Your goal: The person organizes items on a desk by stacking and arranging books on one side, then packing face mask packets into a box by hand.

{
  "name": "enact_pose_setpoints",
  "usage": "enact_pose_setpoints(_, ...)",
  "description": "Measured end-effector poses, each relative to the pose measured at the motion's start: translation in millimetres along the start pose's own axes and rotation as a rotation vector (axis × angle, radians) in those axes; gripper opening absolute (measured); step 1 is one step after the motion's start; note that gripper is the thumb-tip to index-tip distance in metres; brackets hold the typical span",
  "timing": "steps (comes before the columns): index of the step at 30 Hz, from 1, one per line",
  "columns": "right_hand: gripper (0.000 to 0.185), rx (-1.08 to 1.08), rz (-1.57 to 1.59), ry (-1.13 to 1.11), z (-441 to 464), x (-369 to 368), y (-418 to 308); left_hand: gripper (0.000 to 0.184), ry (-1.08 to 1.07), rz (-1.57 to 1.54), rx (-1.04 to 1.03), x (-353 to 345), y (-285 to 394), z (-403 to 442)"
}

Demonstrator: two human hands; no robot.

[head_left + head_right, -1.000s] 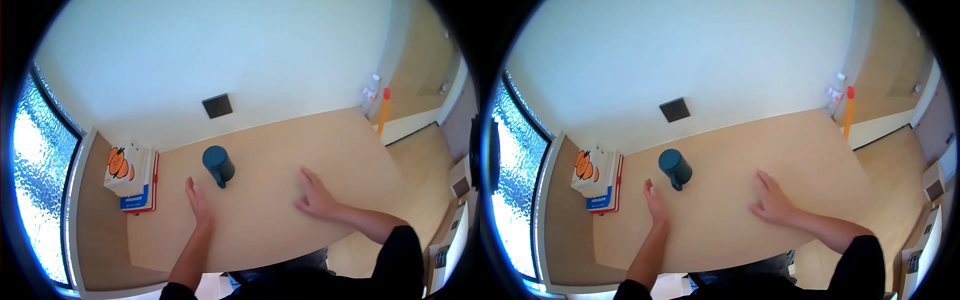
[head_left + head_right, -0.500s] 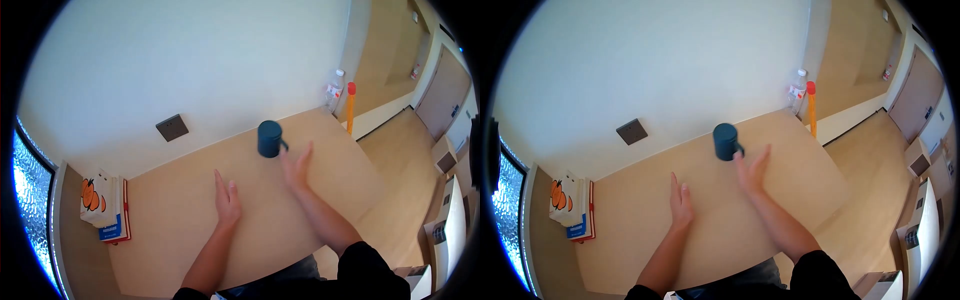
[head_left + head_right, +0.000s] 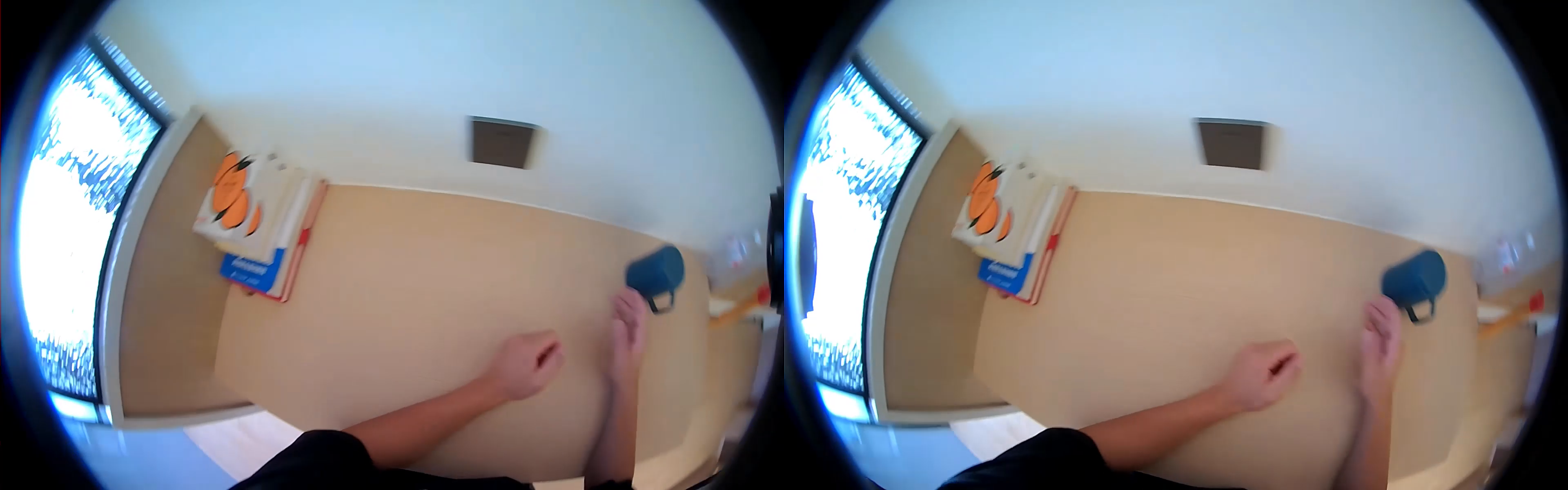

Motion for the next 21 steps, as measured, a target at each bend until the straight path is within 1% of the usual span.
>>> enact_pose_setpoints(2,0.054,-0.026,0.067,0.113,6.4,14.7,10.6,0.015,0.021,-0.038,-0.043,0.4,3.7,3.2)
enact_pose_setpoints(3,0.054,-0.029,0.046,0.119,6.9,12.7,15.8,0.014,0.015,-0.063,-0.068,3.0,5.9,3.2)
enact_pose_setpoints(5,0.053,-0.036,-0.026,0.161,3.7,21.0,22.5,0.012,-0.003,-0.044,-0.032,6.4,2.2,2.2)
enact_pose_setpoints(6,0.052,-0.050,-0.048,0.117,2.3,19.2,23.7,0.012,-0.019,-0.045,-0.014,1.8,0.3,1.2)
enact_pose_setpoints(8,0.050,-0.071,-0.101,0.044,1.7,16.0,24.4,0.011,0.027,-0.051,-0.030,1.3,0.1,3.3)
enact_pose_setpoints(12,0.045,-0.032,-0.075,0.016,2.5,20.4,37.9,0.007,0.093,-0.096,-0.041,8.6,-1.8,5.9)
enact_pose_setpoints(15,0.041,-0.045,-0.052,0.042,0.7,25.9,44.3,0.012,0.357,-0.144,-0.053,31.2,-4.6,3.9)
enact_pose_setpoints(17,0.037,-0.046,-0.064,0.071,-1.4,28.3,41.5,0.016,0.512,-0.045,-0.186,61.2,6.9,6.6)
enact_pose_setpoints(19,0.034,-0.075,-0.111,0.094,-3.2,31.1,36.2,0.015,0.725,0.147,-0.401,103.0,24.3,8.8)
enact_pose_setpoints(20,0.032,-0.094,-0.136,0.100,-5.6,32.5,33.3,0.020,0.765,0.222,-0.551,128.2,41.8,8.3)
enact_pose_setpoints(21,0.030,-0.104,-0.119,0.105,-7.1,34.2,33.7,0.026,0.849,0.391,-0.713,152.5,72.2,1.3)
Point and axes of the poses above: each hand's wrist, its own z-axis towards the middle knuckle, its own x-axis out of the back of the hand, y = z × x, the point moved 9 cm from there along z, towards the middle knuckle, and after that the axes turned 12 degrees about -z, right-handed, at the moved point
